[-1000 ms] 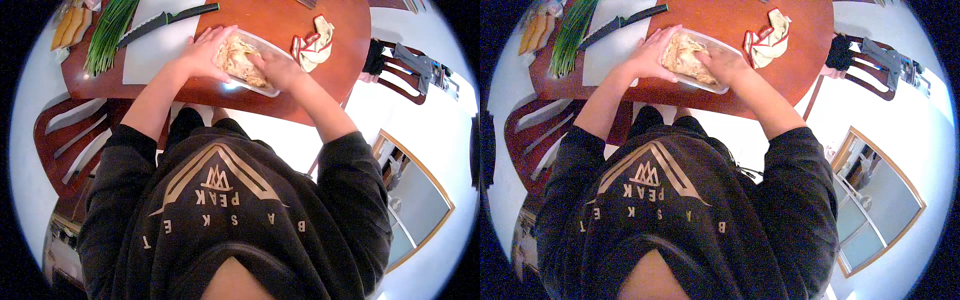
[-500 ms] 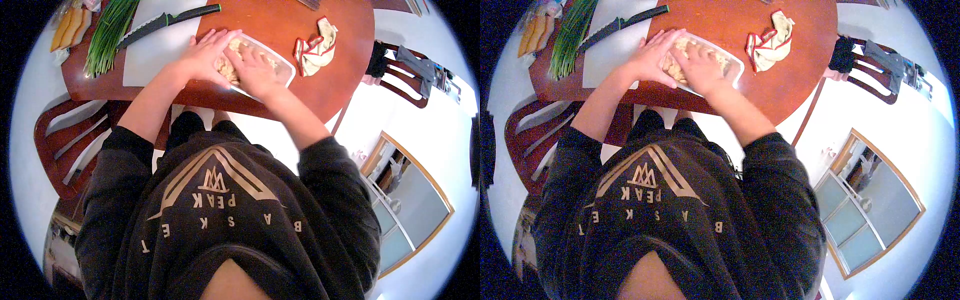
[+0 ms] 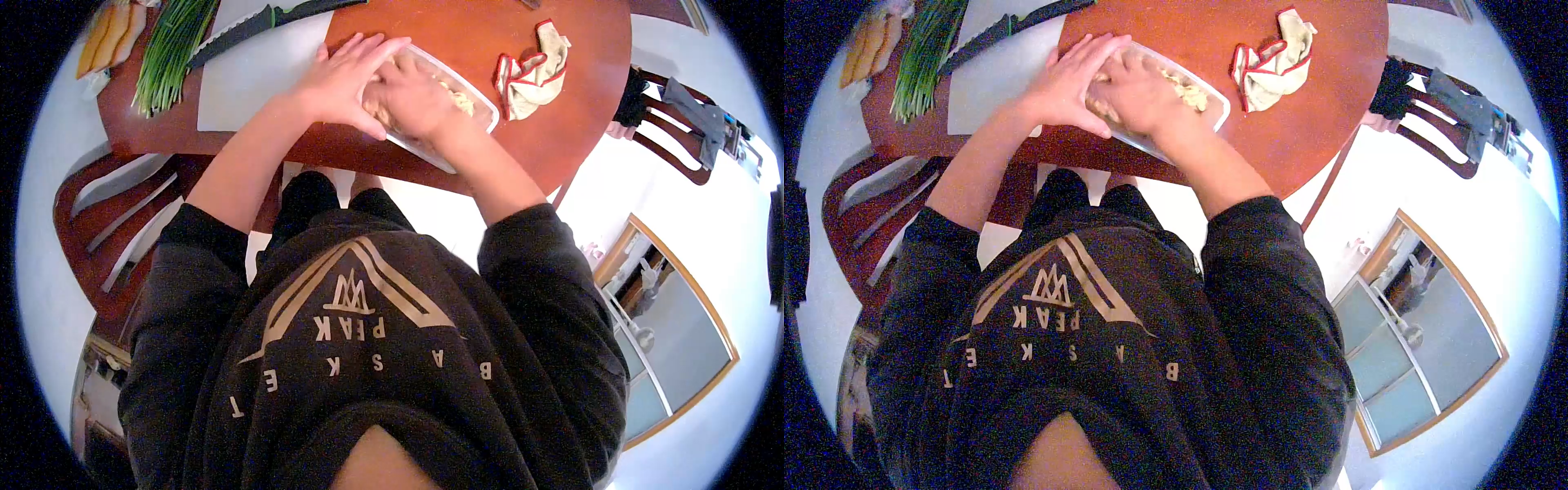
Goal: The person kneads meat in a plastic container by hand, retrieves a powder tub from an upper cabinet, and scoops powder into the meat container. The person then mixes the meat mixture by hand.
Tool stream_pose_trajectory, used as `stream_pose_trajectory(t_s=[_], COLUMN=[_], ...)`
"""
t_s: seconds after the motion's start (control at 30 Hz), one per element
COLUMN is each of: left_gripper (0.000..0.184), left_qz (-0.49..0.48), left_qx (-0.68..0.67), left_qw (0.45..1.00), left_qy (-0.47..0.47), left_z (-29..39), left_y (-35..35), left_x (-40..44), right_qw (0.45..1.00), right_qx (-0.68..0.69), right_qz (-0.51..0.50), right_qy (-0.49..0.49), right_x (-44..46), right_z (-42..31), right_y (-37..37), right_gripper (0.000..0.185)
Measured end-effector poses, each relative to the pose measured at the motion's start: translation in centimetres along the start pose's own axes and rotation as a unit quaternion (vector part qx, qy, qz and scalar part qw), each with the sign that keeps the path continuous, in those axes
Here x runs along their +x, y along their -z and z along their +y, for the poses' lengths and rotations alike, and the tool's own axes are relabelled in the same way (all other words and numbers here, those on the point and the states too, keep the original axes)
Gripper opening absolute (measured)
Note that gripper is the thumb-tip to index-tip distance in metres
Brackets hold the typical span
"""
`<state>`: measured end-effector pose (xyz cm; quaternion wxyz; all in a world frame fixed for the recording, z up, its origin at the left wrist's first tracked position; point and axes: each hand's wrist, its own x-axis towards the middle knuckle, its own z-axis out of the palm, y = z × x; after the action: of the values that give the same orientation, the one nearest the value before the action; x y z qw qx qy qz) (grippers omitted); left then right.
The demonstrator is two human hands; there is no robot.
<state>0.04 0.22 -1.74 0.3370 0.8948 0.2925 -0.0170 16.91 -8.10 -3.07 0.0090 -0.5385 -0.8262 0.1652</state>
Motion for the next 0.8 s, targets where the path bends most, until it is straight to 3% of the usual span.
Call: stream_pose_trajectory(t_s=[0.03,0.17,0.27,0.3,0.4,0.43,0.53,0.57,0.67,0.7,0.8], left_gripper=[0.133,0.133,0.131,0.132,0.134,0.134,0.135,0.135,0.132,0.132,0.132], left_qz=[0.005,-0.018,-0.015,-0.025,-0.036,-0.031,-0.038,-0.041,-0.048,-0.039,-0.046], left_qx=[0.004,-0.005,-0.024,-0.022,-0.012,-0.007,0.000,-0.001,-0.018,-0.018,-0.020], left_qw=[1.000,1.000,0.999,0.999,0.999,0.999,0.999,0.999,0.999,0.999,0.999], left_qy=[-0.004,0.008,0.016,0.014,0.016,0.014,0.008,0.009,0.017,0.006,0.009], left_z=[0.1,0.3,0.4,0.6,0.8,0.7,0.7,0.7,0.8,0.4,0.2], left_y=[0.0,0.4,0.4,0.5,0.8,0.7,0.9,1.0,1.0,0.5,0.3], left_x=[0.0,0.0,0.0,0.1,0.3,0.2,0.1,0.2,0.2,0.2,0.5], right_qw=[0.990,0.976,0.994,0.987,0.961,0.969,0.953,0.933,0.954,0.964,0.973], right_qx=[0.063,0.110,0.005,-0.048,0.065,0.090,0.178,0.219,0.203,0.137,0.129], right_qz=[-0.117,-0.134,-0.073,-0.108,-0.183,-0.124,-0.123,-0.123,0.014,-0.042,-0.027], right_qy=[-0.056,-0.132,-0.080,-0.107,-0.195,-0.193,-0.214,-0.256,-0.219,-0.222,-0.190], right_x=[1.3,-1.9,-7.4,-7.1,-2.6,-1.5,-1.0,-2.0,-5.9,-5.9,-2.5], right_z=[-0.5,1.1,2.0,0.7,-0.8,-0.5,-0.4,-0.7,0.3,-0.5,-2.2], right_y=[3.0,3.8,1.9,2.2,3.6,2.3,2.7,3.8,1.7,2.2,1.2], right_gripper=[0.027,0.040,0.047,0.049,0.047,0.043,0.046,0.055,0.064,0.067,0.059])
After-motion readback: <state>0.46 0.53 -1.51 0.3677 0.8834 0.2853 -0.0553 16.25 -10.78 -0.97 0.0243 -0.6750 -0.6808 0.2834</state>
